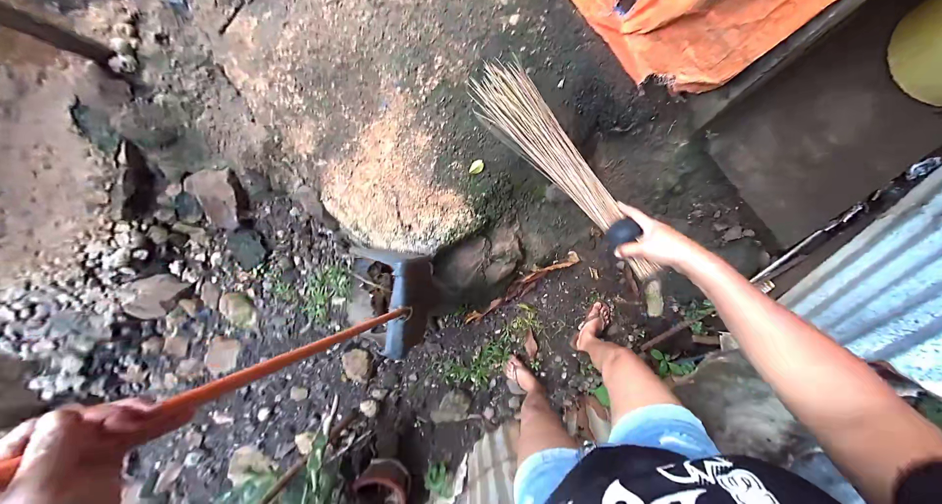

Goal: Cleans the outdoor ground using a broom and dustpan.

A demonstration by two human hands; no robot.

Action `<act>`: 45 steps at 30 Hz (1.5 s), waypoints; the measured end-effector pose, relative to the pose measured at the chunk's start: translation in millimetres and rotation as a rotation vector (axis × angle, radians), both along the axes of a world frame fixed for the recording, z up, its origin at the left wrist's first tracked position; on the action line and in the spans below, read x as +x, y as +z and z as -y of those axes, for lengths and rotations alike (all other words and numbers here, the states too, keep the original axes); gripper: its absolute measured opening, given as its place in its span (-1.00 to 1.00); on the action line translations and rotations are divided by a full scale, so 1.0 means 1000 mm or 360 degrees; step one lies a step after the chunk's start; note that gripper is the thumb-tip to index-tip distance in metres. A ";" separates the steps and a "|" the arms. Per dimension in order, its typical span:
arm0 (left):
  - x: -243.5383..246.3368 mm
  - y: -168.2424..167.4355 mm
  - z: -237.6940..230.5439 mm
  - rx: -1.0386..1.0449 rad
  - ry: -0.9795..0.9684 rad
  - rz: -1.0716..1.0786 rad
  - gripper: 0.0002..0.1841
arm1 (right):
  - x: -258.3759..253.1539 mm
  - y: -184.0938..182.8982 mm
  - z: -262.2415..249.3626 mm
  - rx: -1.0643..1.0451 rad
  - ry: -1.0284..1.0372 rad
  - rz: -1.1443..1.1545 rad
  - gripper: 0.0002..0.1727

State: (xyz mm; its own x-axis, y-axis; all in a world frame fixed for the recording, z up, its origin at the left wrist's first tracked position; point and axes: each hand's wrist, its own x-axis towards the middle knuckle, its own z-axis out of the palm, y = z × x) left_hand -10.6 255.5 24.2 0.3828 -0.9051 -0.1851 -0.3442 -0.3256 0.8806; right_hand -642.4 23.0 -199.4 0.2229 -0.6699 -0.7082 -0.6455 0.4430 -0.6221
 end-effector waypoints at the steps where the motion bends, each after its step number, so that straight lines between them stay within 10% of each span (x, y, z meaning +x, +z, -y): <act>1: 0.000 -0.002 -0.017 0.0011 -0.0041 -0.0042 -0.60 | 0.023 -0.025 0.011 -0.0055 0.0124 -0.0077 0.20; 7: -0.024 -0.032 -0.102 0.0084 -0.0162 -0.0320 -0.76 | 0.065 -0.051 -0.087 0.0139 0.0760 -0.0648 0.17; 15: -0.024 -0.081 -0.246 0.0192 -0.0087 -0.0438 -0.75 | 0.091 0.085 -0.224 0.0704 -0.0008 -0.0038 0.05; 25: -0.038 -0.117 -0.350 0.0134 -0.0136 -0.0706 -0.73 | 0.348 -0.068 -0.288 0.0240 0.1883 -0.0582 0.02; 31: -0.019 -0.121 -0.394 -0.0156 0.0154 -0.0506 -0.68 | 0.240 -0.066 -0.263 0.0356 0.1755 -0.1144 -0.13; 38: 0.010 -0.127 -0.371 -0.0174 -0.0115 -0.0457 -0.65 | 0.170 0.060 -0.286 0.0522 0.1787 -0.1371 -0.03; 45: 0.008 -0.124 -0.316 -0.0096 -0.0473 -0.0429 -0.61 | 0.173 -0.005 -0.292 0.0552 0.1874 -0.1259 -0.21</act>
State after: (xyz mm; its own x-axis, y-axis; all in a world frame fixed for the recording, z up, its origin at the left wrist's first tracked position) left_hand -2.9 571.9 -99.9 0.0476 -0.9813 -0.1864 -0.1697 -0.1918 0.9666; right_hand -469.0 315.2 -204.8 -0.0059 -0.1526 -0.9883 -0.8488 -0.5217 0.0856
